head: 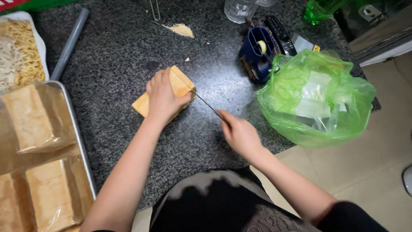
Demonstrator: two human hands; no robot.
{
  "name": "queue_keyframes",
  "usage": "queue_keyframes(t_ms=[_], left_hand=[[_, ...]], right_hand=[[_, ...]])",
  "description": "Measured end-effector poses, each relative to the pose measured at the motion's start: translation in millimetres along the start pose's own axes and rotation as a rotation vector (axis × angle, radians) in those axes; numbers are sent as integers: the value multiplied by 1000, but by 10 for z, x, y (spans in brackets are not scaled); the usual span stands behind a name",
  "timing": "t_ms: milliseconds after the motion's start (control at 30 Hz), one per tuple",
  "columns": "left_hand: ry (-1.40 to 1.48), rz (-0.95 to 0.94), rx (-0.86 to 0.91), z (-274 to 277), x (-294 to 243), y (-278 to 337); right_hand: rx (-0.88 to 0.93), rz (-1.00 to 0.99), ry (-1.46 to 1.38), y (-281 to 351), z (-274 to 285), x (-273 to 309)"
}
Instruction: The recorder packages slices of cake into plastic bags and then uses a knife to cut a larger block of cake into smaller portions.
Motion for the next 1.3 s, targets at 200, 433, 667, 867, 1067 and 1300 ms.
queue_keyframes(t_ms=[200,433,667,867,1067,1300], left_hand=[[-14,-11,-22,-43,45,-7],[-23,0,-55,-14,20,34],[-107,-38,-36,146,27,196],[-68,-38,-23,140,73,227],[-65,-11,-37,126,127,238],[-58,1,-54,147,100,232]], right_hand=[[-1,37,7,-596,-373,167],[-7,10,-20,-162,-259,-72],[52,-121,-15,627,-48,-470],[27,-114,-18,412,-130,-404],[50,-45,50,-264,-539,-210],[13,12,57,-245,-494,-163]])
Point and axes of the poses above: each hand's wrist, its own y-axis away from the middle knuckle, its own z-axis out of the back of the hand, x = y × z, the point moved 8 cm from there along -y, towards the middle knuckle, and after that the axes turned 4 degrees about y, right-handed, at the moved point
